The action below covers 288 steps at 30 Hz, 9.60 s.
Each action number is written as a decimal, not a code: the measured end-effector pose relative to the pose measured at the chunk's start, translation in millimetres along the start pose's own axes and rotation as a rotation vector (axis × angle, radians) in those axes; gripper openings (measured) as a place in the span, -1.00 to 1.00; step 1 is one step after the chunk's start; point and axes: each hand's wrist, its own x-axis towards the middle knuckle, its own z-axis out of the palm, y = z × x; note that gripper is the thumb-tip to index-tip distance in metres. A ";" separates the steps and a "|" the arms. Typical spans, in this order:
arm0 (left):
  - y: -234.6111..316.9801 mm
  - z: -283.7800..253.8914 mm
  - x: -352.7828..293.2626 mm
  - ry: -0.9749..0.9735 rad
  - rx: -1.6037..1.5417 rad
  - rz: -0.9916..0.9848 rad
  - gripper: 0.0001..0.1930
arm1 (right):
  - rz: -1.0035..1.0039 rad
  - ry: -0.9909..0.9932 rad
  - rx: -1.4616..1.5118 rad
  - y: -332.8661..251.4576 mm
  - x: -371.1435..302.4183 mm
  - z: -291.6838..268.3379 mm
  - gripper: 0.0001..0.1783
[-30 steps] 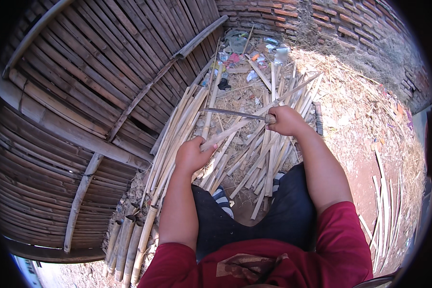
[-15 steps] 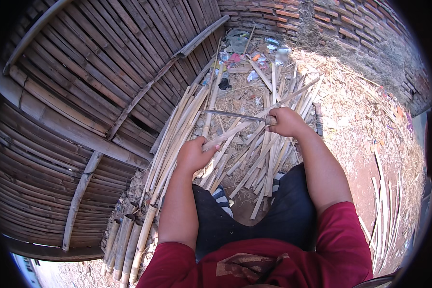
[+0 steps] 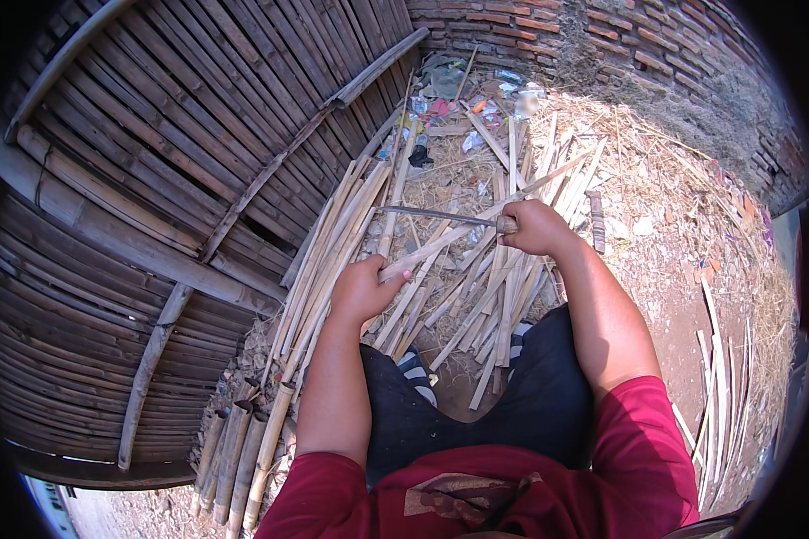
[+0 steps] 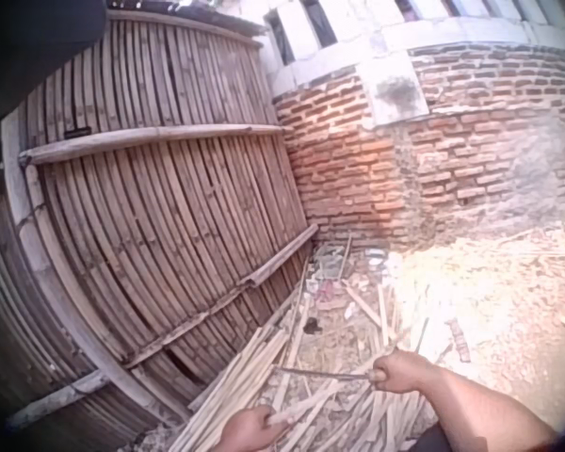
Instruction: The person whittles and shaves a strip of bamboo using a knife, smoothing the surface and edges.
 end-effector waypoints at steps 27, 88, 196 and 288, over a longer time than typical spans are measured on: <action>1.4 -1.2 -1.0 -0.024 -0.009 -0.010 -0.43 | -0.019 0.023 -0.022 -1.2 0.3 3.7 -0.52; 7.3 -5.9 -1.8 0.142 -0.040 -0.005 -0.49 | 0.079 0.279 0.249 42.9 9.7 -6.8 -0.62; -4.9 -2.0 0.7 0.060 -0.038 -0.025 -0.44 | -0.031 0.072 0.131 24.5 9.2 7.6 -0.45; 7.9 -5.8 -3.3 0.037 -0.053 -0.043 -0.47 | -0.027 0.104 0.040 -20.1 -8.7 -9.8 -0.42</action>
